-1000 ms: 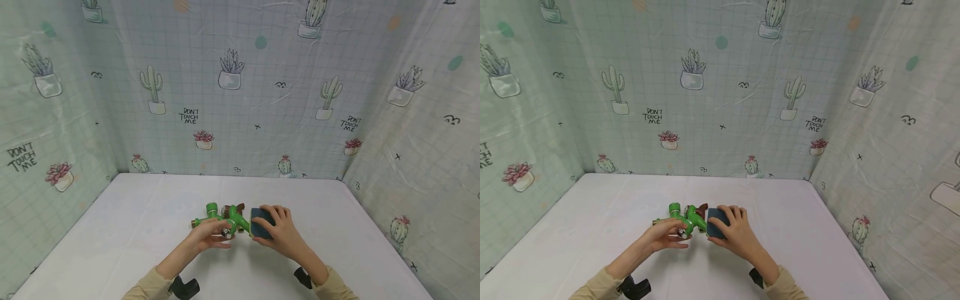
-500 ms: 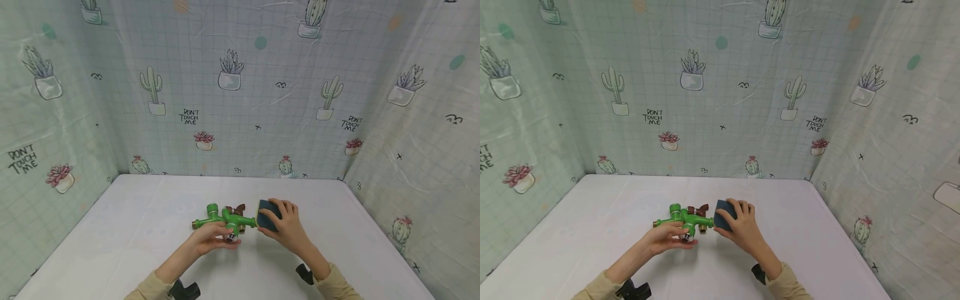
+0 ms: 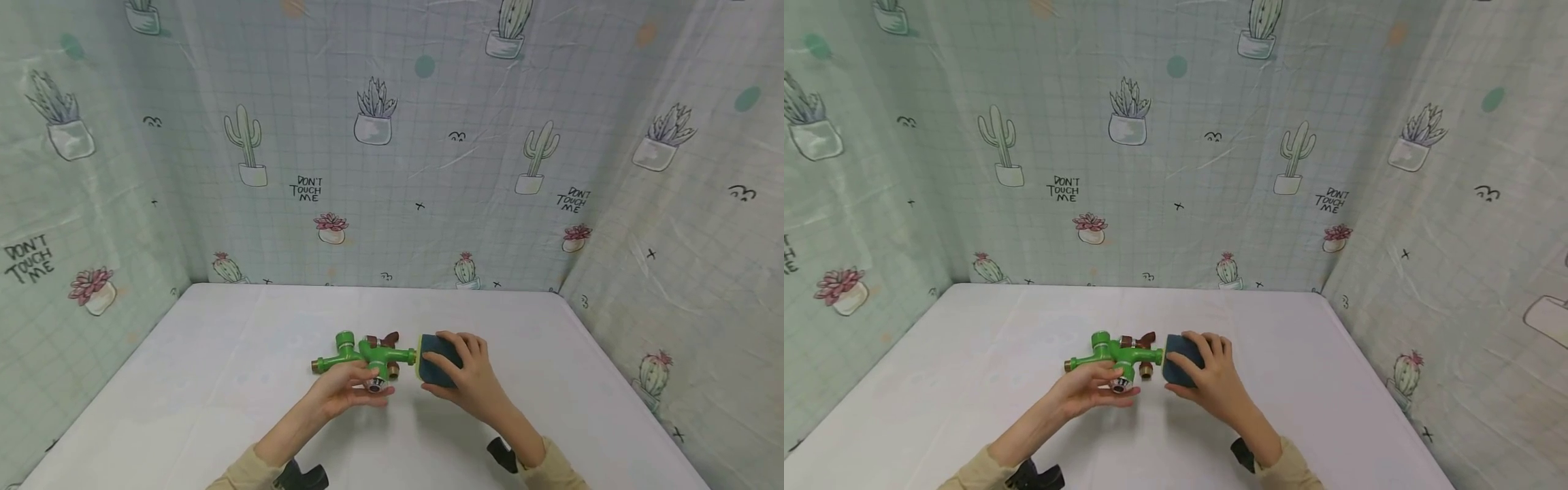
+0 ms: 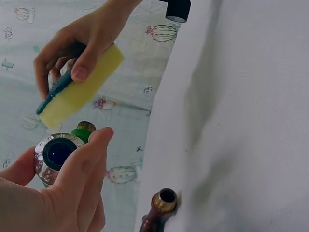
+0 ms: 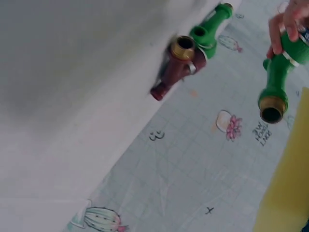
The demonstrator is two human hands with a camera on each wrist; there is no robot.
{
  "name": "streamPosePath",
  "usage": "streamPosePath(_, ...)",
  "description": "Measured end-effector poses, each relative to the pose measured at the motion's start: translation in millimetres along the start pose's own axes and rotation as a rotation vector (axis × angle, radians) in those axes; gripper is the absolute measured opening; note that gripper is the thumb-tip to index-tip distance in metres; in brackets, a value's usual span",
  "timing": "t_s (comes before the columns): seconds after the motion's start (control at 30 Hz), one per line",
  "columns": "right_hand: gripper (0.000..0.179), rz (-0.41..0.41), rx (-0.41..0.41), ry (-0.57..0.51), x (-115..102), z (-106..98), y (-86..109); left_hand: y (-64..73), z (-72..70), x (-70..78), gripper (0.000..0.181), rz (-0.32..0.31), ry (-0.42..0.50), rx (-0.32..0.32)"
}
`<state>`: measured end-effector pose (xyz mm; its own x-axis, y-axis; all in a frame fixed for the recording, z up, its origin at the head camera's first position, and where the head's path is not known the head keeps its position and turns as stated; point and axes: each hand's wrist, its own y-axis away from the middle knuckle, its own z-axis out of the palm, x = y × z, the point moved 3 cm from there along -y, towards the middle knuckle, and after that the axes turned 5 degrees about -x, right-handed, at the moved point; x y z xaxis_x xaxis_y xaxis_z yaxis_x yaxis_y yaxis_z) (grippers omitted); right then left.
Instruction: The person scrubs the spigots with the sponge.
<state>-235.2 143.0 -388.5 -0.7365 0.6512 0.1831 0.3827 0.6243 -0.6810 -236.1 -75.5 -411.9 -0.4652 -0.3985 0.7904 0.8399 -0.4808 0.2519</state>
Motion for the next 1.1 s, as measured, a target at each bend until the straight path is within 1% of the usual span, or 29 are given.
streamPosePath(0.07, 0.044, 0.014, -0.001, -0.003, 2, -1, -3.0, -0.1, 1.1, 0.1, 0.066, 0.004, -0.040, -0.003)
streamPosePath(0.13, 0.045, 0.016, -0.008, -0.004, 2, -1, -3.8, -0.2, 2.1, 0.0, 0.064, 0.008, -0.048, -0.008)
streamPosePath(0.27, 0.052, -0.003, -0.029, -0.004, 0, 1, 1.8, 1.5, 2.7, -1.2, 0.064, 0.016, -0.002, 0.004)
streamPosePath(0.37, 0.056, -0.031, -0.031, -0.014, -2, 2, 8.6, 3.1, 2.3, -2.5, 0.057, 0.013, 0.027, 0.005)
streamPosePath(0.5, 0.048, -0.063, -0.060, -0.046, -3, 1, 16.3, 3.5, 1.4, -2.5, 0.043, 0.013, 0.035, -0.014)
streamPosePath(0.57, 0.044, -0.072, -0.069, -0.063, -3, -1, 18.5, 3.5, 1.1, -2.0, 0.044, 0.012, 0.026, -0.019)
streamPosePath(0.63, 0.045, -0.068, -0.066, -0.082, -2, -3, 19.0, 4.1, 0.9, -1.2, 0.054, 0.013, 0.016, -0.019)
streamPosePath(0.7, 0.049, -0.044, -0.050, -0.103, 0, -5, 18.8, 5.3, 1.0, 0.0, 0.067, 0.021, 0.007, -0.018)
streamPosePath(0.77, 0.050, -0.002, -0.032, -0.129, 3, -7, 18.6, 6.6, 1.3, 1.6, 0.074, 0.031, -0.014, -0.030)
streamPosePath(0.83, 0.047, 0.052, -0.010, -0.156, 6, -7, 19.1, 7.8, 1.8, 2.5, 0.072, 0.026, -0.038, -0.060)
streamPosePath(0.9, 0.045, 0.094, 0.013, -0.186, 9, -8, 19.5, 8.5, 2.9, 3.0, 0.063, 0.010, -0.082, -0.106)
streamPosePath(1.0, 0.045, 0.131, 0.044, -0.238, 11, -7, 19.2, 8.9, 4.8, 2.6, 0.056, -0.031, -0.127, -0.162)
streamPosePath(1.1, 0.044, 0.149, 0.072, -0.294, 11, -8, 17.7, 9.0, 6.6, 2.4, 0.057, -0.068, -0.128, -0.182)
